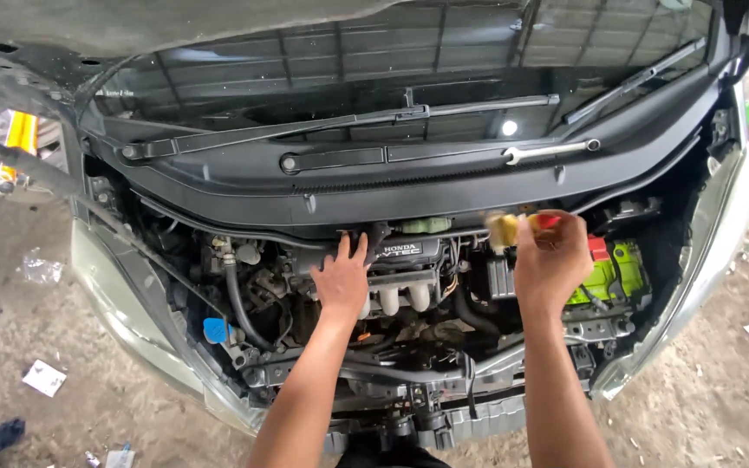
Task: Cleaning and detailing various components within a car's engine bay using a brush and a cloth.
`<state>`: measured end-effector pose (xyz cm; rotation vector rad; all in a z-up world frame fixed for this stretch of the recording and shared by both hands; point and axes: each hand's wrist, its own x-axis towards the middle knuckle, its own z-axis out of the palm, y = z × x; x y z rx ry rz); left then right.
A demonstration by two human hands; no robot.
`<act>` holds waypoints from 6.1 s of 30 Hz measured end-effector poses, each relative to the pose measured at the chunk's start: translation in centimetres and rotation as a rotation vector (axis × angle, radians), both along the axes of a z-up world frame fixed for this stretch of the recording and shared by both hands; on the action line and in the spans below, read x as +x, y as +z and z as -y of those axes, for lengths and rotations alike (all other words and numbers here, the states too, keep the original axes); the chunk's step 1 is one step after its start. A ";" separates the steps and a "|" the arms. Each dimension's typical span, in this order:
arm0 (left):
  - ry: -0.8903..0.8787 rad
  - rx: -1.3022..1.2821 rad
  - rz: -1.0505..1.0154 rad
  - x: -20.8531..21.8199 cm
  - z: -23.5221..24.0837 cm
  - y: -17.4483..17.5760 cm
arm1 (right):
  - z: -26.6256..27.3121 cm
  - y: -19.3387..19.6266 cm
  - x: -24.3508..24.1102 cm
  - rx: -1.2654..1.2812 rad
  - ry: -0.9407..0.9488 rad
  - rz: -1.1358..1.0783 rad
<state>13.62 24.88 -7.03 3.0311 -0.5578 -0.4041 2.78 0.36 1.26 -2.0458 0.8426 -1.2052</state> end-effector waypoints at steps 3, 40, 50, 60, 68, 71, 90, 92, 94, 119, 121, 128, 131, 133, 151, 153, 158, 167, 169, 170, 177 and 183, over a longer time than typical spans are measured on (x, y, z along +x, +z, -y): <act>0.032 0.020 -0.008 -0.3 0.4 0.0 | 1.1 -0.8 2.3 0.011 0.177 0.222; -0.192 0.205 -0.165 -1.1 -3.1 0.8 | -9.2 -7.9 9.7 -0.676 0.263 -0.456; -0.159 -0.072 -0.166 4.3 -4.7 -2.2 | -0.3 -5.0 8.8 -0.277 0.234 -0.306; -0.192 0.135 -0.253 -0.3 -3.5 4.6 | -6.0 -3.7 9.7 -0.514 0.298 -0.532; -0.246 0.072 -0.223 -1.5 -5.1 3.0 | -6.8 -7.7 10.2 -0.305 0.390 -0.257; -0.272 -0.035 -0.165 -2.8 -5.7 1.3 | -8.5 -5.5 9.4 -0.206 0.614 -0.260; 0.544 -0.966 -0.492 -5.1 -7.3 1.9 | -11.7 -0.4 8.9 -0.356 0.345 -0.097; 0.551 -1.021 -0.483 -4.9 -7.2 3.0 | -9.6 -6.0 10.2 -0.455 0.350 -0.325; 0.544 -1.067 -0.473 -4.8 -7.1 4.0 | -10.3 -7.4 11.0 -0.544 0.340 -0.550; 0.906 -1.206 -0.299 -5.9 -8.7 6.5 | -17.2 -5.8 6.8 -0.379 0.331 -0.219; 0.917 -1.258 -0.301 -5.4 -8.7 5.5 | -17.6 -5.1 6.8 -0.311 0.495 -0.111; 1.012 -1.397 -0.130 -3.8 -7.7 8.1 | -18.0 -8.5 7.8 -0.290 0.449 -0.341; 0.932 -1.436 -0.067 -3.7 -7.7 9.8 | -17.7 -2.7 7.9 -0.006 0.363 -0.062; 0.907 -1.433 -0.036 -3.9 -8.2 9.1 | -17.4 -4.3 8.3 -0.093 0.148 -0.065; 0.792 -1.270 -0.034 -3.6 -11.1 6.7 | -21.7 -11.3 10.5 0.528 -0.194 -0.106; 0.700 -1.220 -0.030 -3.0 -11.3 6.4 | -23.2 -10.3 11.6 0.282 -0.090 -0.169; 0.722 -1.202 -0.036 -3.1 -11.7 5.8 | -24.1 -12.2 13.4 0.479 -0.011 -0.230; 0.771 -1.242 -0.033 -3.1 -11.2 5.3 | -16.5 -9.8 9.3 0.259 0.001 -0.082; 0.775 -1.249 -0.028 -3.0 -10.6 5.2 | -12.6 -9.1 8.7 -0.103 -0.131 -0.158; 0.775 -1.227 -0.018 -3.0 -10.4 4.9 | -12.1 -8.0 8.8 -0.077 -0.063 0.055; 0.658 -1.192 0.062 -2.5 -7.6 3.6 | -11.5 -3.2 10.4 -0.126 0.335 0.277; 0.480 -1.197 0.280 -1.1 -5.2 3.2 | -9.9 -6.0 9.2 0.151 0.612 -0.144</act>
